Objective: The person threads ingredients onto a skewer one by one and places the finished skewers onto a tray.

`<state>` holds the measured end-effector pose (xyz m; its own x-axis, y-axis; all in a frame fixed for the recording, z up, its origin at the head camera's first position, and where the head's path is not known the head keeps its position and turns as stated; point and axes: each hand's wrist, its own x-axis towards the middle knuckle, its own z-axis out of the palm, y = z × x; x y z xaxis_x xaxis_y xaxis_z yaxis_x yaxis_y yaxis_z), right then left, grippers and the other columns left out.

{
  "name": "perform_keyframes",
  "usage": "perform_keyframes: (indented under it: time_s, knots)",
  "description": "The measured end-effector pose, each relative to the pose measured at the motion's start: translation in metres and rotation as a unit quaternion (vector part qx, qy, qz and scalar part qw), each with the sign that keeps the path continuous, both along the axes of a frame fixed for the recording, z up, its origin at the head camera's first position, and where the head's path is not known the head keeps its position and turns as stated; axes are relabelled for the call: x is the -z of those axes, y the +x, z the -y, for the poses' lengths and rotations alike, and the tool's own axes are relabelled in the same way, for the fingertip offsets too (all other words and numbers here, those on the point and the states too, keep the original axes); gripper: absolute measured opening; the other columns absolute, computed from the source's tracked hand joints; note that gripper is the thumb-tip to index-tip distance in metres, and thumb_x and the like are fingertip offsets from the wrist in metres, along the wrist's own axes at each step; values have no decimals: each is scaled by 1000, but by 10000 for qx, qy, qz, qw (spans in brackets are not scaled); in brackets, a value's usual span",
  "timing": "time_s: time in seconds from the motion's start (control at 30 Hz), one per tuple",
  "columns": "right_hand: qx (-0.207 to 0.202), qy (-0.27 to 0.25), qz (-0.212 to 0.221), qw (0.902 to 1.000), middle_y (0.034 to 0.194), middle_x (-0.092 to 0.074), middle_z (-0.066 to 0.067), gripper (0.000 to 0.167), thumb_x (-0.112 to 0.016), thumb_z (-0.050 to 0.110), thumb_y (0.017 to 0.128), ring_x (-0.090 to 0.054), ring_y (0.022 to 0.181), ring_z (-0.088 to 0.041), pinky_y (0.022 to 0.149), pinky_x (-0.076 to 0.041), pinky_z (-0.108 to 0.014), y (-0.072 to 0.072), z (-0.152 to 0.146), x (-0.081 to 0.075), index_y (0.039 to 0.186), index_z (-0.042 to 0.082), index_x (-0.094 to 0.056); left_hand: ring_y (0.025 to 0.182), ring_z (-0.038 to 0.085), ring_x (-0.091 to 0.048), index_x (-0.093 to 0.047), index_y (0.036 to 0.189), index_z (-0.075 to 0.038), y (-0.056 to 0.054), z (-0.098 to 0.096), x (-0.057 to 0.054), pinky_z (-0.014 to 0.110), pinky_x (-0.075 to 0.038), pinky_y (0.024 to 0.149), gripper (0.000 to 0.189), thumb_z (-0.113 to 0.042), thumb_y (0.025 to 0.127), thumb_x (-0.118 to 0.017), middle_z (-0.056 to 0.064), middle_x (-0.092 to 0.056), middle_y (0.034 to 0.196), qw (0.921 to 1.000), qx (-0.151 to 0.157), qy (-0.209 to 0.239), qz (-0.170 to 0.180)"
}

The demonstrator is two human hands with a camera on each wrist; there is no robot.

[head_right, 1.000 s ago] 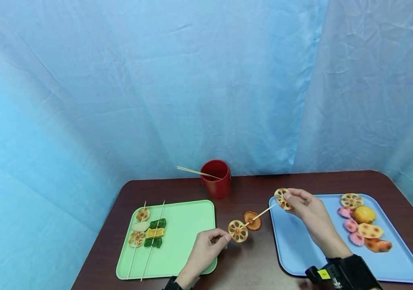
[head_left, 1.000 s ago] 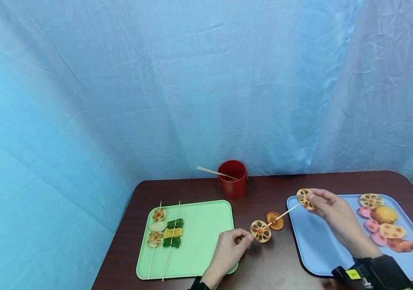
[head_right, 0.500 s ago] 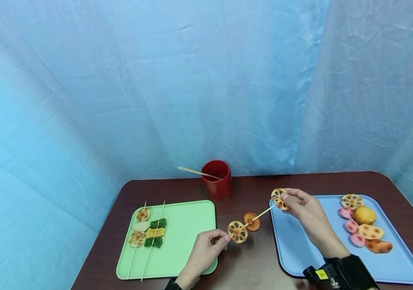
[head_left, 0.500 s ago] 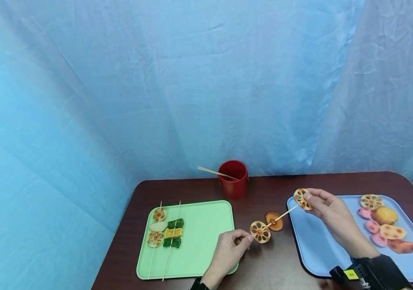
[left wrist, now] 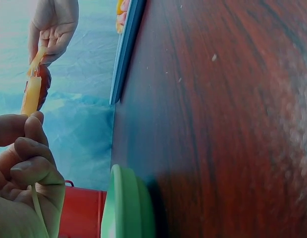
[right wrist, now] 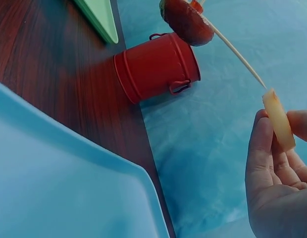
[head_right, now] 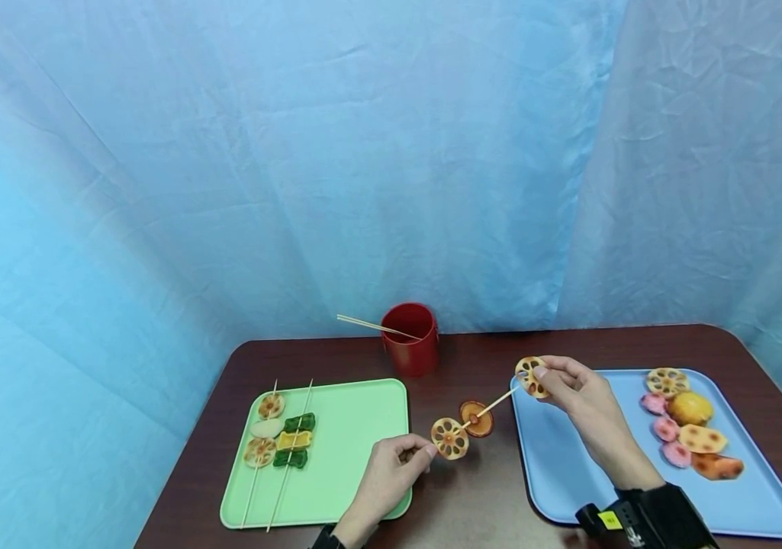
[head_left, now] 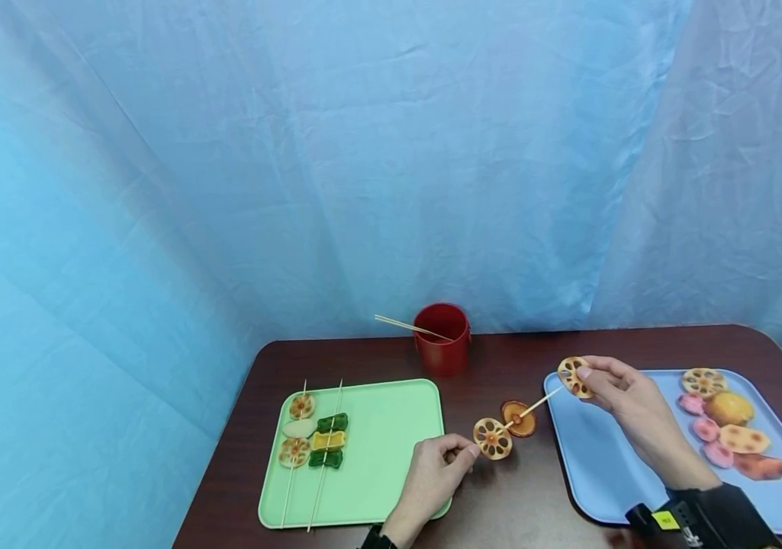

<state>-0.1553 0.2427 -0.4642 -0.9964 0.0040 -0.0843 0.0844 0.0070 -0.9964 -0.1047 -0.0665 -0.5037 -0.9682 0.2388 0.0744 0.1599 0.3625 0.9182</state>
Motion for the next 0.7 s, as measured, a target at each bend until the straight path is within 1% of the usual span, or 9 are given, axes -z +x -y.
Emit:
perform_keyframes:
  time_s: [0.1,0.17,0.3,0.33,0.5,0.7]
  knots:
    - [8,211,-41,9998,99,-71,14,37,-64,31,104,-68,92,-1,78,-57,-21,0,0,1,128,3,-57,50,-3,-49,-79,90,-4,0,-1,0,17,-43,51,19,-18,98,-69,-8,-63,65,10000,10,24,13]
    - [-16,305,-28,9995,100,-70,15,42,-63,33,105,-68,92,-1,79,-57,-22,0,0,2,131,1,-55,49,-3,-49,-78,90,-3,0,-1,0,17,-42,49,20,-18,99,-69,-3,-65,65,10000,30,45,27]
    - [-65,314,8,9995,100,-71,15,45,-62,34,105,-68,93,-1,81,-57,-24,-1,1,2,134,0,-53,48,-3,-49,-78,90,-3,-1,-1,0,17,-41,47,20,-19,99,-69,4,-66,66,9999,70,77,46]
    - [-69,278,17,9996,100,-71,14,44,-62,33,105,-68,93,-1,81,-57,-24,-1,1,1,133,0,-53,48,-3,-49,-78,90,-3,-1,-1,0,17,-41,47,20,-19,99,-69,5,-66,66,9999,74,75,44]
    - [-98,420,-87,9990,99,-72,14,40,-64,31,104,-69,91,-3,79,-58,-24,1,4,-1,131,2,-56,48,-2,-49,-78,91,-4,-1,-1,0,18,-43,48,21,-20,99,-69,0,-66,66,9999,27,90,72]
    - [-246,867,-211,9957,102,-75,9,54,-63,35,104,-70,91,-6,80,-58,-27,5,11,-4,138,-6,-53,51,-2,-50,-79,92,-4,-1,-2,-1,18,-44,51,20,-20,99,-69,-10,-63,65,9999,-98,30,58]
